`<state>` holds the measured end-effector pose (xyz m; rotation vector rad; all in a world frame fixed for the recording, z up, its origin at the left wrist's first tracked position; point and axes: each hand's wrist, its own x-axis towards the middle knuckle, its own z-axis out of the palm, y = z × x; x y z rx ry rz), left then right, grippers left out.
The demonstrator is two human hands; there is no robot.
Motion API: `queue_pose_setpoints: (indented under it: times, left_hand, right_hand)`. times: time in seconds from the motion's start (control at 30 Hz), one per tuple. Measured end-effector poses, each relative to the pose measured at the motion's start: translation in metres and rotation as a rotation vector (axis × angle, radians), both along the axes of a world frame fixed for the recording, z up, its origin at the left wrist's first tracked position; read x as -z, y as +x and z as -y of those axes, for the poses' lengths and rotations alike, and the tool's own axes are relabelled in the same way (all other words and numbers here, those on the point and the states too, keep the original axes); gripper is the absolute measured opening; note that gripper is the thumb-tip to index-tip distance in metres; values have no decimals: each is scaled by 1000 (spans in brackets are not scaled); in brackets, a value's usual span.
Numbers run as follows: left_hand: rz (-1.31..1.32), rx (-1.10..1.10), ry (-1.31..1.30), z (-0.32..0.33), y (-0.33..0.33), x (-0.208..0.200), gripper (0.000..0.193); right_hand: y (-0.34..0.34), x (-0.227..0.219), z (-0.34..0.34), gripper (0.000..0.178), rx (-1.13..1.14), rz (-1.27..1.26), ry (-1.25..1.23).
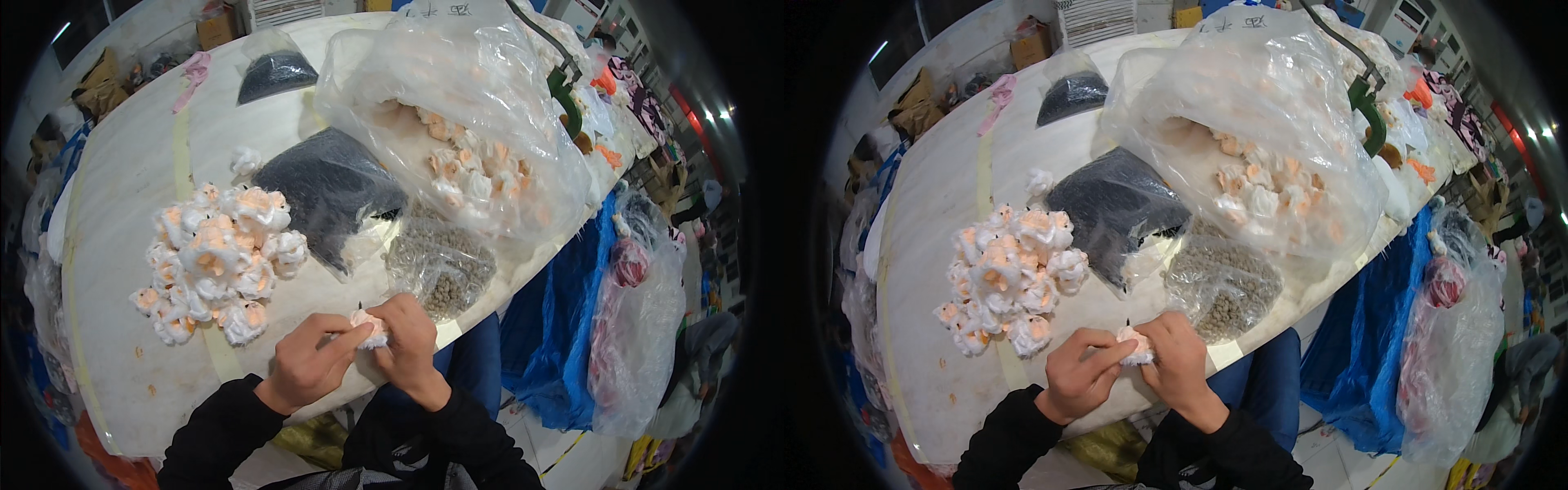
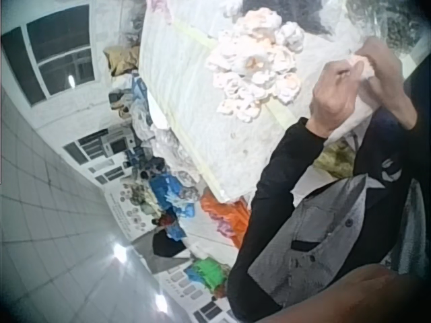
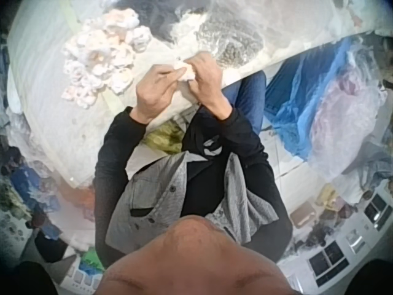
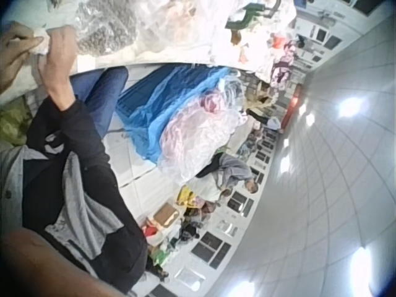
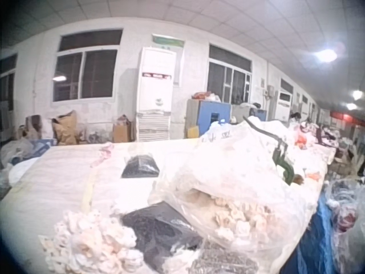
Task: The person assembles small white stuffed toys by hand at a workbench. They repeatedly pick up a toy body, insert small gray pellets into it, and place the finished unit on the table. The process is continuous and repetitive throughout the clip.
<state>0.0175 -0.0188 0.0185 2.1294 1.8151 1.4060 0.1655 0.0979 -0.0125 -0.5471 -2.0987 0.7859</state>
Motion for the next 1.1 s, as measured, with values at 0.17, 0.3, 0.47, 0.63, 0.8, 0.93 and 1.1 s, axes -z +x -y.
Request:
queue_pose_setpoints:
  times: [0.17, 0.3, 0.47, 0.63, 0.8, 0.93, 1.1]
  left_hand:
    - [428, -150, -12, -4, -5, -1, 31]
    - [575, -236, -151, 2, -14, -6, 25]
    - [679, -285, -252, -8, -4, 15, 28]
    - [603, -265, -549, -8, -10, 10, 33]
    - [627, -287, -557, -9, -13, 15, 44]
    - [724, -234, -402, -10, -17, 22, 64]
    - [789, -265, -285, -10, -21, 14, 73]
  right_hand:
    - [-12, -38, -34, 39, 225, -81, 97]
    - [-78, -94, -81, 53, 69, -216, 168]
    - [-155, -48, -61, 81, -391, 219, 328]
    - [-155, -58, -69, 91, -498, 492, 259]
    - [-108, -88, -98, 78, -541, 332, 99]
    - [-74, -89, -153, 19, -162, 248, 158]
    - [-40, -68, -250, 19, 132, 462, 234]
